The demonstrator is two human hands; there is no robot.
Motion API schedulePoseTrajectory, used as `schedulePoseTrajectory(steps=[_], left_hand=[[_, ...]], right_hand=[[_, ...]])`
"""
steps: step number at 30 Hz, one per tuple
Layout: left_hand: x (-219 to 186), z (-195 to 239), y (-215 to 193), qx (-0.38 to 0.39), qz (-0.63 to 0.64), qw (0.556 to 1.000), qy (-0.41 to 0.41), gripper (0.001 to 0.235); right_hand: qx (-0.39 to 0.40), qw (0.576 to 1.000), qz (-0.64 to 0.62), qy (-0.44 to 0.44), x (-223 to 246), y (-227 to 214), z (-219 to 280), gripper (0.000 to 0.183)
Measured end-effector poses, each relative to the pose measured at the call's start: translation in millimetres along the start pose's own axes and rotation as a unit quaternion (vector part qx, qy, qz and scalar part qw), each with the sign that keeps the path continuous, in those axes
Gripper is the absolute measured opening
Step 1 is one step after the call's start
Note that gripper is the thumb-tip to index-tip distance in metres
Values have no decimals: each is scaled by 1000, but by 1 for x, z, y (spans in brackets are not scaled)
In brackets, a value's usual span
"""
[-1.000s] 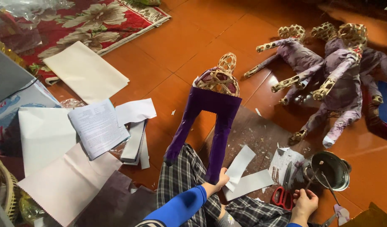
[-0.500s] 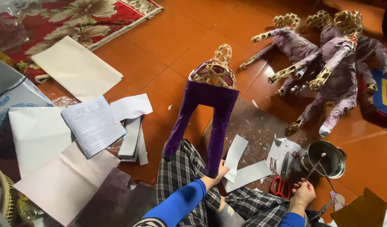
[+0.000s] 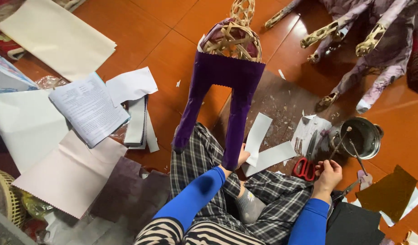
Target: Decorating a bamboo animal frame by cutting and attaching purple fabric strips
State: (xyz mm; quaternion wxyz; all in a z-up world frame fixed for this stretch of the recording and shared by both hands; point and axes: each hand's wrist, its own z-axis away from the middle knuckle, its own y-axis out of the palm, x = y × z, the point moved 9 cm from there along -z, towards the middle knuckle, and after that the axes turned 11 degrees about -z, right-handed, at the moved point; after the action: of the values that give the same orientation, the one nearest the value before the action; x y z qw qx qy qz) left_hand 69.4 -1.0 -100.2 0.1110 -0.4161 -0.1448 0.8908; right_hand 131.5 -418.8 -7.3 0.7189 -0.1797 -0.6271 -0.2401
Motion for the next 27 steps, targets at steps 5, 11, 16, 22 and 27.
schedulePoseTrajectory(steps=[5,11,16,22,27], left_hand=[[-13,-5,7,17,47,999,14,76],[-30,19,-15,-4,44,999,29,72],[-25,9,-20,-15,80,996,30,49],[-27,9,-21,-31,105,994,28,46],[-28,14,-28,-46,114,992,32,43]], right_hand=[[-5,998,-34,45,1,8,1,12],[-7,998,-36,46,4,14,8,14],[-14,998,-27,58,28,26,23,6],[-3,999,-31,38,10,17,8,21],[11,999,-23,36,26,24,29,17]])
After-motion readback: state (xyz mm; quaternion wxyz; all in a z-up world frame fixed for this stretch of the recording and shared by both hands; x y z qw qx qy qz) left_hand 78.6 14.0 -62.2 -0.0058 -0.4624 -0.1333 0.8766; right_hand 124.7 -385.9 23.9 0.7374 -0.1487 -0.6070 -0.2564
